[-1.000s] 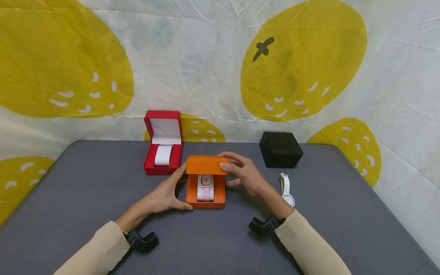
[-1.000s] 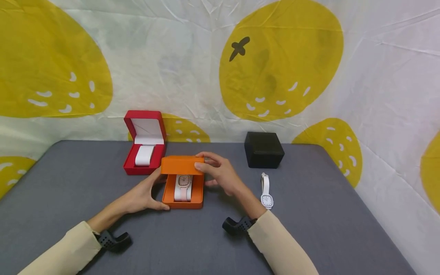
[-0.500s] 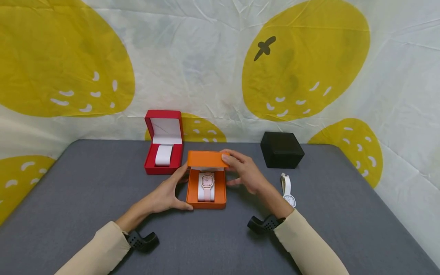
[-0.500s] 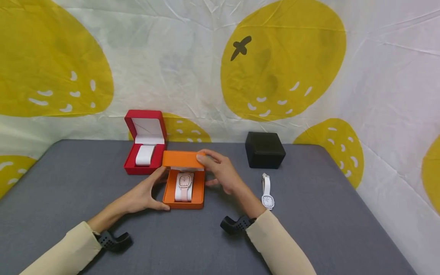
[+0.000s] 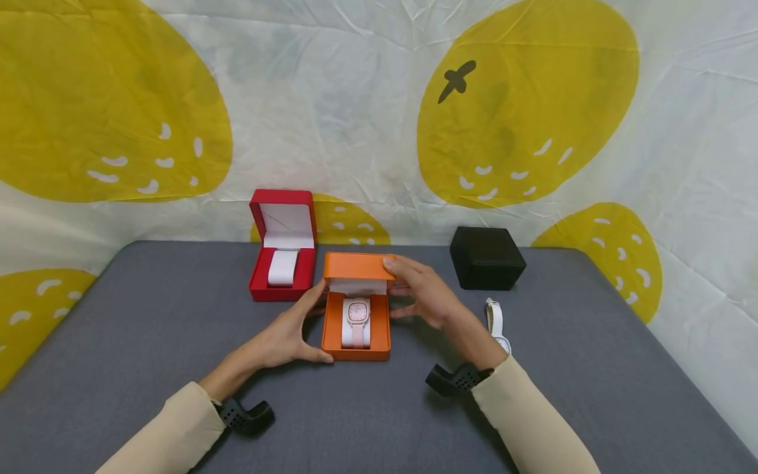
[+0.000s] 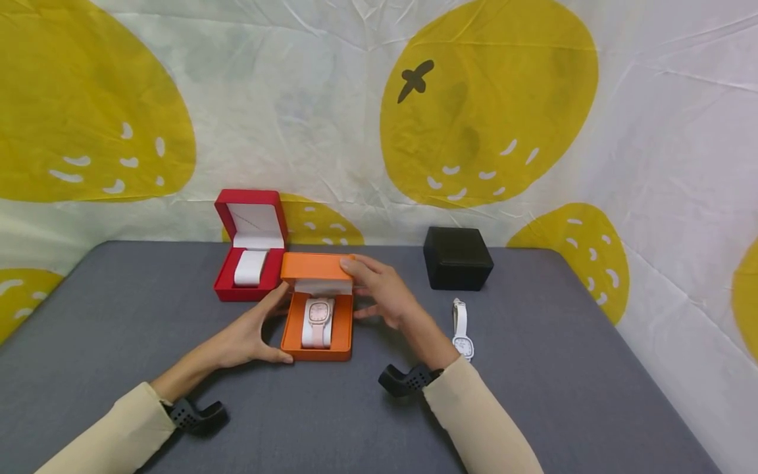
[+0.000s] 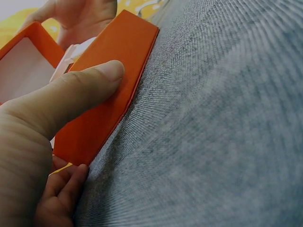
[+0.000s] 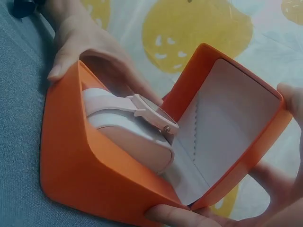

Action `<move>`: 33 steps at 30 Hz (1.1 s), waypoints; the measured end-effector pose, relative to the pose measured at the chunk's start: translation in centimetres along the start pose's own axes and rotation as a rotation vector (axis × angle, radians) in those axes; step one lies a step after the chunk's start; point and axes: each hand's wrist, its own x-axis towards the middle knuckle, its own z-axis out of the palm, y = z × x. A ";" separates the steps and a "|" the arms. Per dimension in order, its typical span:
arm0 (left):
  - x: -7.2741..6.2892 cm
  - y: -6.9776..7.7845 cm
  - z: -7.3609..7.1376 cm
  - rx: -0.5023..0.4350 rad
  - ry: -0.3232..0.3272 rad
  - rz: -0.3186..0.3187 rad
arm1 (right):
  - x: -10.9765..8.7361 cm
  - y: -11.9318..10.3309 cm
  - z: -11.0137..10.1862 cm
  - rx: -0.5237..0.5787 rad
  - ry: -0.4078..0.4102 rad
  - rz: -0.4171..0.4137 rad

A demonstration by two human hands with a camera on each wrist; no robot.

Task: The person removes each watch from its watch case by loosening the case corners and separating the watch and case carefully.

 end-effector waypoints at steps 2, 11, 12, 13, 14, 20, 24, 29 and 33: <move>0.0 -0.1 0.1 -0.009 -0.001 0.006 | 0.0 0.0 0.0 0.006 -0.001 0.007; 0.1 -0.3 0.0 -0.031 0.003 0.045 | 0.4 -0.4 0.0 0.056 0.006 0.066; 0.1 -0.3 0.0 -0.032 0.002 0.046 | 0.5 -0.5 0.0 0.062 0.014 0.074; 0.1 -0.3 0.0 -0.033 0.001 0.045 | 0.5 -0.6 0.1 0.071 0.024 0.084; 0.1 -0.3 0.0 -0.036 0.000 0.043 | 0.5 -0.7 0.2 0.082 0.032 0.095; 0.2 -0.3 0.0 -0.047 -0.004 0.035 | 0.6 -0.9 0.1 0.095 0.048 0.131; 0.2 -0.3 0.1 -0.040 -0.004 0.025 | 0.6 -1.0 -0.2 0.089 0.037 0.145; 0.1 1.0 0.0 -0.045 -0.001 0.021 | 0.8 -1.2 -0.2 0.105 0.032 0.155; -0.2 2.7 -0.4 -0.060 -0.005 0.018 | 0.9 -1.4 -0.2 0.109 0.019 0.168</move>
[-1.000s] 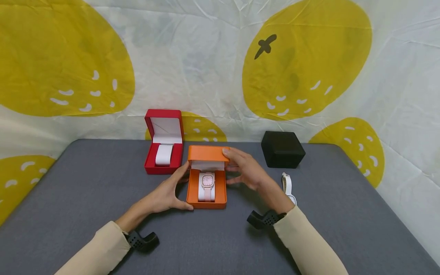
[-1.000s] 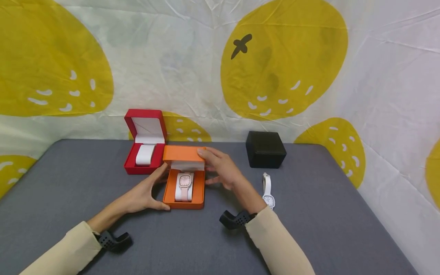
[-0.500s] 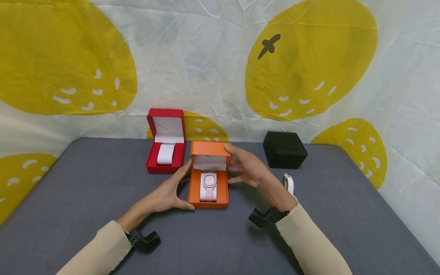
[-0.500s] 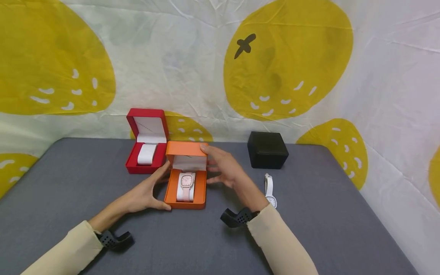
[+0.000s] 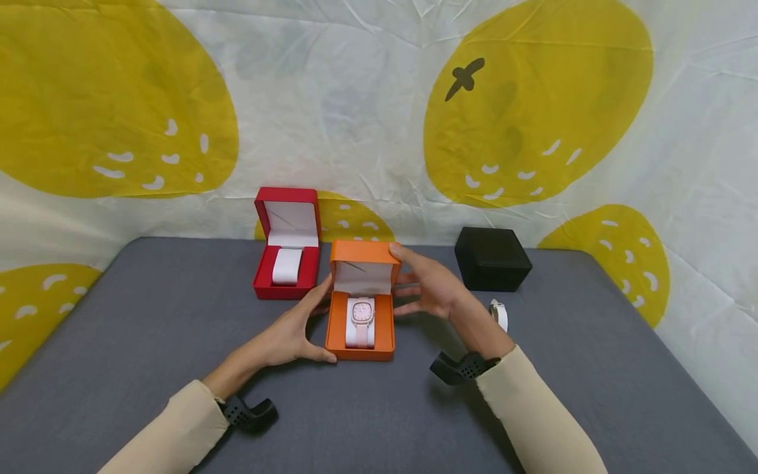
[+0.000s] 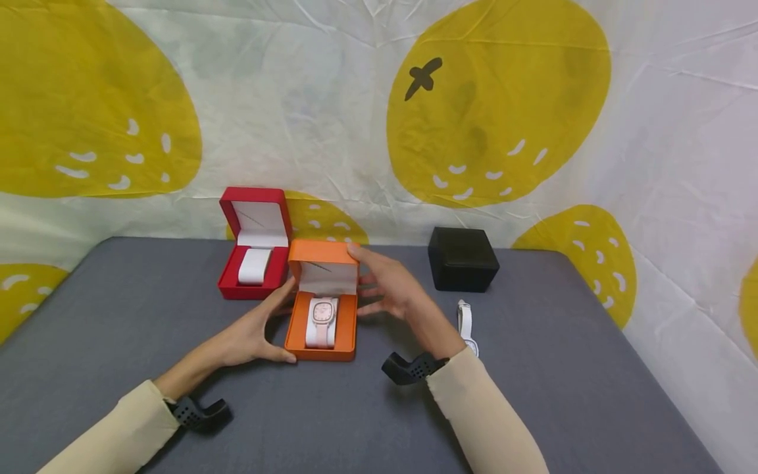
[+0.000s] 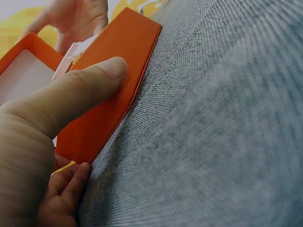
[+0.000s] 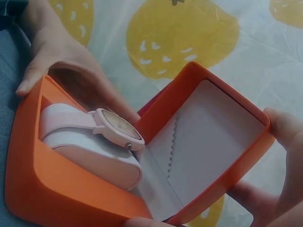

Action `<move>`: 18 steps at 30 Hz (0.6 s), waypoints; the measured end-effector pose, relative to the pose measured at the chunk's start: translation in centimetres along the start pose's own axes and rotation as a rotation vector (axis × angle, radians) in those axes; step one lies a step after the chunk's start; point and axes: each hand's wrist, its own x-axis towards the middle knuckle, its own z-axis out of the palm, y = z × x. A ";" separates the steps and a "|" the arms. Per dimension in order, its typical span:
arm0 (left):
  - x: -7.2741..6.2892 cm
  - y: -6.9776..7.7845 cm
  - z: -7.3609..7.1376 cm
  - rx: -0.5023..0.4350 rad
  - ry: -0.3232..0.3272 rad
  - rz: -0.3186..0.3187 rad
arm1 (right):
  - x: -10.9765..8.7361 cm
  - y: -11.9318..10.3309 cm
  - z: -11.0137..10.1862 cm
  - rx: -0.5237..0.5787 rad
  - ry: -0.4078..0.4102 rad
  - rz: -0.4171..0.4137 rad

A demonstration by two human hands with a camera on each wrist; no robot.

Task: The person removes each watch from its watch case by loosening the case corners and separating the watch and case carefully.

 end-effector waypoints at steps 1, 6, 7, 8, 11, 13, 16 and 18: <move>0.0 0.4 -0.1 -0.003 -0.001 0.001 | 0.0 0.0 0.0 0.003 -0.002 0.007; 0.0 0.8 0.0 -0.013 0.000 0.006 | 0.2 -0.4 -0.2 0.035 0.000 0.049; 0.0 0.7 0.0 -0.016 0.001 0.007 | 0.2 -0.5 -0.2 0.039 0.004 0.058; 0.0 0.7 0.0 -0.017 0.003 0.007 | 0.3 -0.5 -0.3 0.044 0.005 0.066; -0.1 0.6 0.0 -0.021 0.006 0.009 | 0.5 -0.7 -0.4 0.056 -0.001 0.090; -0.1 0.7 0.0 -0.020 0.005 0.009 | 0.7 -0.9 -0.5 0.064 -0.011 0.106; -0.1 0.8 -0.1 -0.015 0.000 0.004 | 0.8 -1.1 -0.5 0.077 -0.024 0.127; -0.1 0.9 -0.1 -0.011 -0.003 0.000 | 0.9 -1.2 -0.5 0.079 -0.027 0.137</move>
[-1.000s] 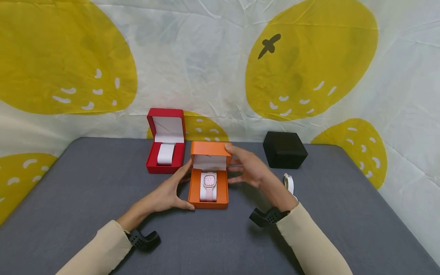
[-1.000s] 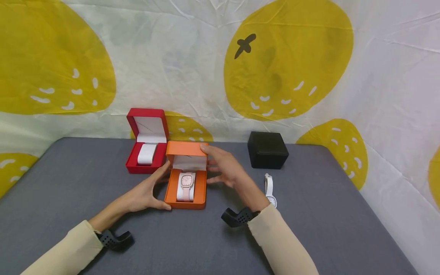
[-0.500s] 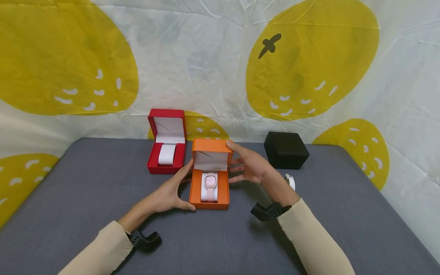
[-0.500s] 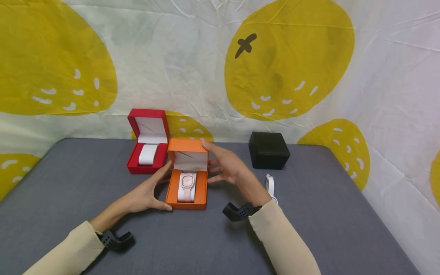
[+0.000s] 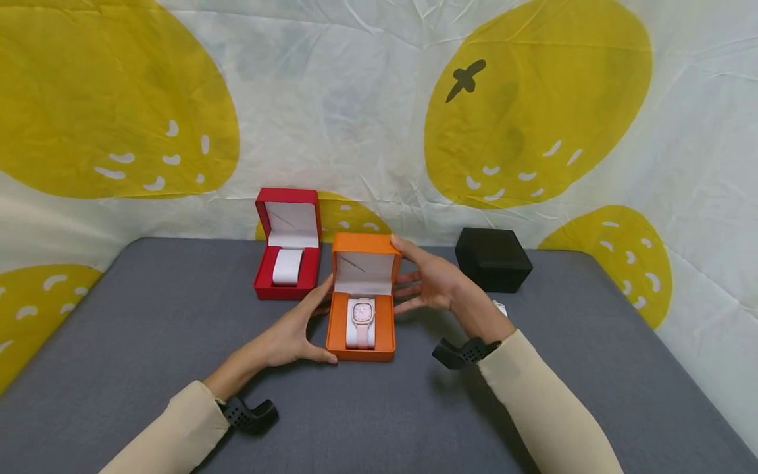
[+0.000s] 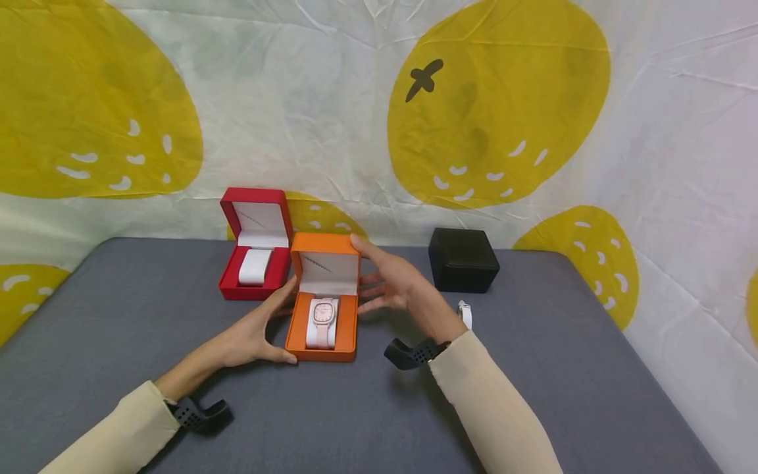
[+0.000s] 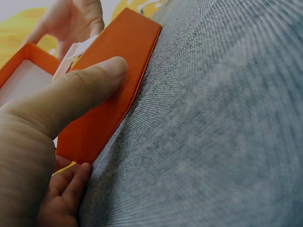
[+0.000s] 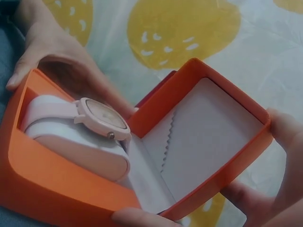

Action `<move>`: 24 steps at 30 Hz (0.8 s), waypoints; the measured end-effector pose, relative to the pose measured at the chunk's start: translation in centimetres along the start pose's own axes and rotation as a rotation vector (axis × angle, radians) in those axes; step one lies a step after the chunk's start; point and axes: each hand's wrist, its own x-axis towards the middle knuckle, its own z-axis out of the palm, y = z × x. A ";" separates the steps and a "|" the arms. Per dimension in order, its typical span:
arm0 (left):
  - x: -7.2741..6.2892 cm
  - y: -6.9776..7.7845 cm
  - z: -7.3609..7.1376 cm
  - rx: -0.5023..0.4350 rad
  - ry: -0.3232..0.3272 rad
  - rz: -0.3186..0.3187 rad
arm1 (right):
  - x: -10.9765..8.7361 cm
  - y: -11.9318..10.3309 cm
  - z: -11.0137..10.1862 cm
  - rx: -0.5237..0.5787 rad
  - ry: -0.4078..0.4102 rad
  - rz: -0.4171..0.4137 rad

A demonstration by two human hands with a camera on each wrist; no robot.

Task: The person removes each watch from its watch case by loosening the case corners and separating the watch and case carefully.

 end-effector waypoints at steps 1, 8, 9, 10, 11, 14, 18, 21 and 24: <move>0.0 0.0 0.0 0.001 -0.001 -0.001 | 0.0 0.0 0.0 0.001 0.002 0.004; 0.1 0.0 0.0 0.006 -0.006 -0.009 | 0.4 -0.5 -0.1 -0.015 0.010 0.042; 0.1 -0.1 0.0 0.007 -0.006 -0.009 | 0.4 -0.6 -0.1 -0.020 0.009 0.046; 0.1 -0.2 0.0 0.007 -0.006 -0.009 | 0.4 -0.7 -0.1 -0.023 0.007 0.050; 0.1 -0.6 0.1 0.006 -0.003 -0.010 | 0.5 -0.7 -0.1 -0.024 0.005 0.053; 0.3 -2.0 0.3 0.012 0.004 -0.003 | 0.6 -0.8 -0.2 -0.026 0.004 0.058; 0.4 -3.5 0.4 0.031 0.007 -0.007 | 0.7 -0.9 0.0 -0.034 0.016 0.062; 0.4 -3.8 0.3 0.043 0.002 -0.009 | 0.8 -1.0 0.0 -0.044 0.029 0.063; 0.4 -3.7 0.3 0.043 -0.001 -0.012 | 0.9 -1.0 0.0 -0.048 0.041 0.063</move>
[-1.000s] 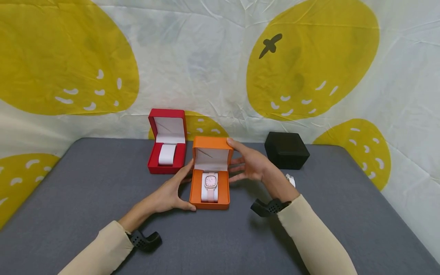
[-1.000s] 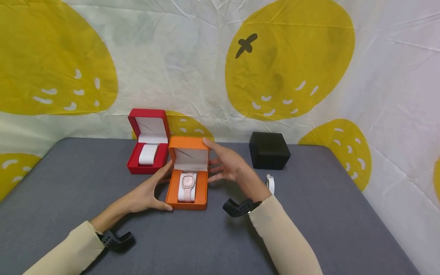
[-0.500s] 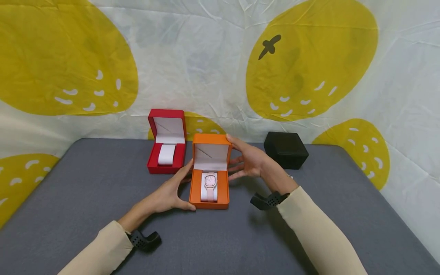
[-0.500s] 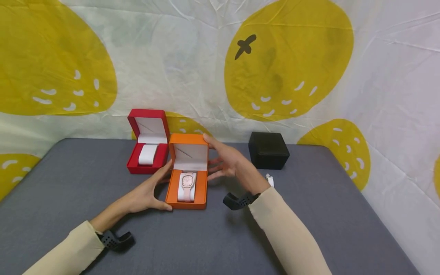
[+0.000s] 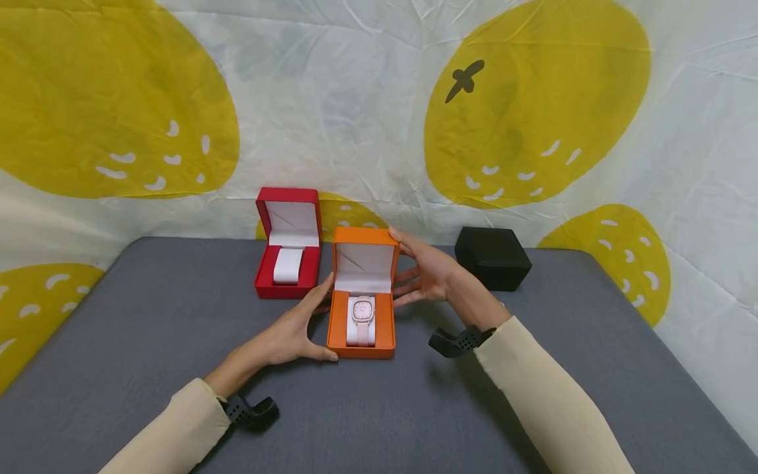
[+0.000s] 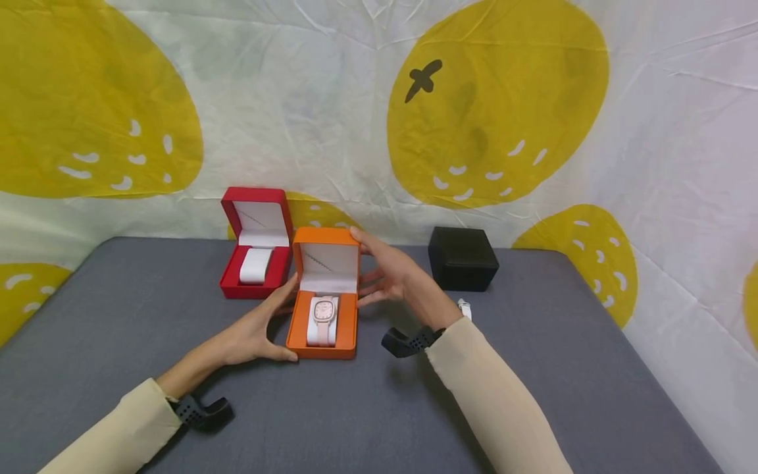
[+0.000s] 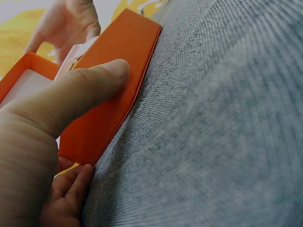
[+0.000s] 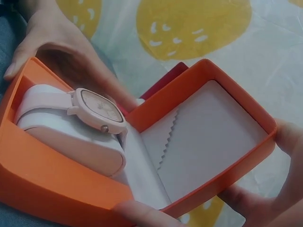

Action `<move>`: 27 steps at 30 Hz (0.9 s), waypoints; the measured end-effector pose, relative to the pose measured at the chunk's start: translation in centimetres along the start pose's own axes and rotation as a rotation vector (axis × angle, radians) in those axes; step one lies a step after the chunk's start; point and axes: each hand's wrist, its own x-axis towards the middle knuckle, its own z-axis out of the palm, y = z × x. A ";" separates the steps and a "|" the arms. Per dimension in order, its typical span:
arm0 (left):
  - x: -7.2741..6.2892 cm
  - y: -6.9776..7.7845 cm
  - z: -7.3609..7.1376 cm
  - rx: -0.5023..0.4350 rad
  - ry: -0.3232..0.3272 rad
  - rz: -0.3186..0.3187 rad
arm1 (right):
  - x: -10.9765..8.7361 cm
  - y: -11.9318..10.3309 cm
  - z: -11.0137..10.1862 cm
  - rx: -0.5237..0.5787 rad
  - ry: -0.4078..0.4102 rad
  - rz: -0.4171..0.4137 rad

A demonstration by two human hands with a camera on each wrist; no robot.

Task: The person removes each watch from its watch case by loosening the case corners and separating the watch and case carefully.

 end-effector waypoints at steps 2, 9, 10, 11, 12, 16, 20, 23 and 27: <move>-0.1 0.0 -0.1 0.001 0.001 -0.006 | 0.1 0.0 0.0 -0.010 0.003 -0.006; -0.2 0.0 0.1 0.026 -0.009 -0.042 | -0.1 0.7 0.1 -0.096 0.028 -0.077; -0.3 0.0 0.0 0.029 -0.010 -0.039 | -0.3 0.8 0.2 -0.107 0.035 -0.094; -0.3 0.1 0.0 0.031 -0.009 -0.036 | -0.4 0.9 0.3 -0.117 0.041 -0.111; -0.3 0.1 0.0 0.033 -0.007 -0.039 | -0.6 1.0 0.4 -0.130 0.043 -0.130; -0.2 0.3 0.1 0.038 -0.004 -0.052 | -1.5 1.3 0.7 -0.156 0.046 -0.190; -0.2 0.3 0.2 0.048 -0.007 -0.063 | -2.0 1.9 0.7 -0.162 0.031 -0.237; -0.2 0.3 0.2 0.049 -0.005 -0.053 | -2.2 2.5 0.6 -0.171 0.029 -0.286; -0.4 0.3 0.1 0.038 -0.001 -0.039 | -2.4 3.7 0.4 -0.156 0.017 -0.363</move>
